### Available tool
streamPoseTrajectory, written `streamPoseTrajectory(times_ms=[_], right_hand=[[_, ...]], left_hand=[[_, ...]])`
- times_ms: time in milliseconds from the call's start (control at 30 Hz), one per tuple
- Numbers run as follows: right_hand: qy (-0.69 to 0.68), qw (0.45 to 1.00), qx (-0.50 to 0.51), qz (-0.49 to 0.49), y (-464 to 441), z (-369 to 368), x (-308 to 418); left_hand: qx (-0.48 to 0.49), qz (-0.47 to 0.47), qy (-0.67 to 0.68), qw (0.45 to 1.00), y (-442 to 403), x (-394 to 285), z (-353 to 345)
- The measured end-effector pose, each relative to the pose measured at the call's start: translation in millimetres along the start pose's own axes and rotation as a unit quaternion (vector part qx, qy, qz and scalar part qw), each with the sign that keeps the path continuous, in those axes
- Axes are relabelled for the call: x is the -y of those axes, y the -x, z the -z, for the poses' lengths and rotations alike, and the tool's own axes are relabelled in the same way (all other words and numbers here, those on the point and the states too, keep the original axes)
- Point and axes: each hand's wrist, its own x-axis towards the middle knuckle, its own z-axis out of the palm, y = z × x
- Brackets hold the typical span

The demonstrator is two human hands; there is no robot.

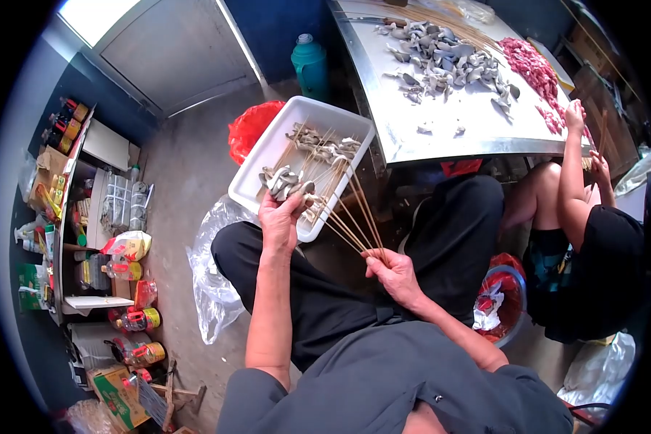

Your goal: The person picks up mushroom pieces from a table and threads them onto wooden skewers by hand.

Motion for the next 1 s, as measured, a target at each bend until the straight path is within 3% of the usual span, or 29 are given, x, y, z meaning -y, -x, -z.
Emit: streamPoseTrajectory(times_ms=[433, 1000], right_hand=[[0.052, 0.999, 0.007, -0.009, -3.7, -3.5, -19.9], [-0.062, 0.997, -0.004, -0.056, -9.3, -1.2, -23.8]], left_hand=[[0.009, -0.015, 0.051, 0.999, 1.5, -2.2, 6.0], [0.017, -0.018, 0.022, 0.999, 5.4, -0.4, -2.0]])
